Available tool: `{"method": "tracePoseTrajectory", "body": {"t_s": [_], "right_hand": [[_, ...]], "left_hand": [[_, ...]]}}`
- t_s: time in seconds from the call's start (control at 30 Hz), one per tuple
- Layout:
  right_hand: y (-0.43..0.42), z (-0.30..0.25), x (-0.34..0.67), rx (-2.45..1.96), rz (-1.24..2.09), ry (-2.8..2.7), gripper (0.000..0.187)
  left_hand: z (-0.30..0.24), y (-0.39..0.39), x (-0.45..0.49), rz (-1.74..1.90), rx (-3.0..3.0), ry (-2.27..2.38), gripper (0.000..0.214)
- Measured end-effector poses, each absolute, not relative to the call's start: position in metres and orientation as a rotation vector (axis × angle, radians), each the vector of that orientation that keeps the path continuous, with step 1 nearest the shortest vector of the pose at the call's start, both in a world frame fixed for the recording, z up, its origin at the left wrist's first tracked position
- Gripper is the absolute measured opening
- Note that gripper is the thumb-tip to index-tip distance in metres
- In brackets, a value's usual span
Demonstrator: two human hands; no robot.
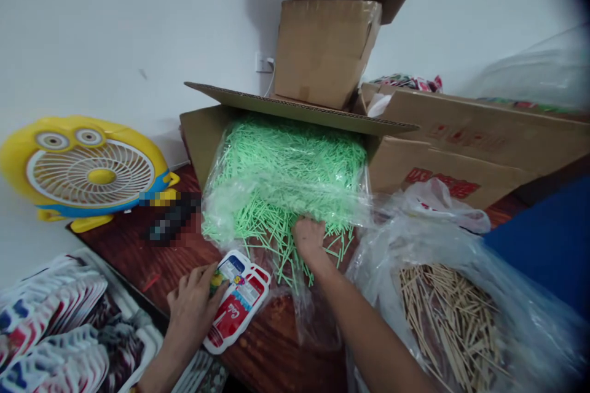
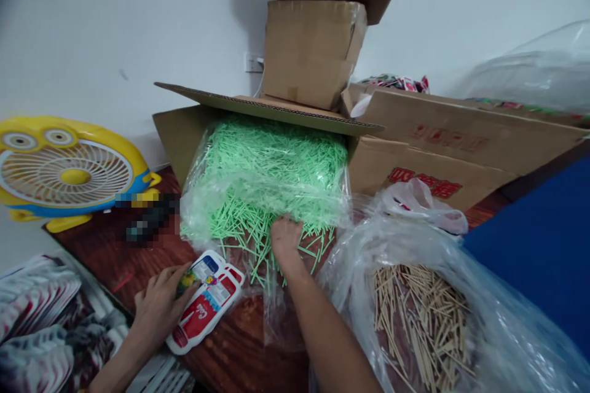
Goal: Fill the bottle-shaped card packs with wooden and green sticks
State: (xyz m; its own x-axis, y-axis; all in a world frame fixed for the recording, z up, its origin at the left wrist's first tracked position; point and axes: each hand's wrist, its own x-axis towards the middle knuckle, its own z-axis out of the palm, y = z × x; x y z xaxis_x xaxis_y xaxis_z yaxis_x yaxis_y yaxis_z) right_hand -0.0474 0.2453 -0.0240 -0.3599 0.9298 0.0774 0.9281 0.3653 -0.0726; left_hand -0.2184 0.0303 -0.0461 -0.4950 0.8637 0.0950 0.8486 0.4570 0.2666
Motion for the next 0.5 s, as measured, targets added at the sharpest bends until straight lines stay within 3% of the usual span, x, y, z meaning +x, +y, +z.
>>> {"method": "tracePoseTrajectory", "body": {"t_s": [0.23,0.5], "right_hand": [[0.262,-0.024,-0.054,-1.807,0.134,-2.674,0.021],[0.263,-0.018,-0.023,-1.786,0.392,-2.784,0.028]], "left_hand": [[-0.039,0.034,-0.222,0.438,1.53,2.568,0.04],[-0.032,0.036,-0.22,0.539,1.632,2.571,0.029]]}}
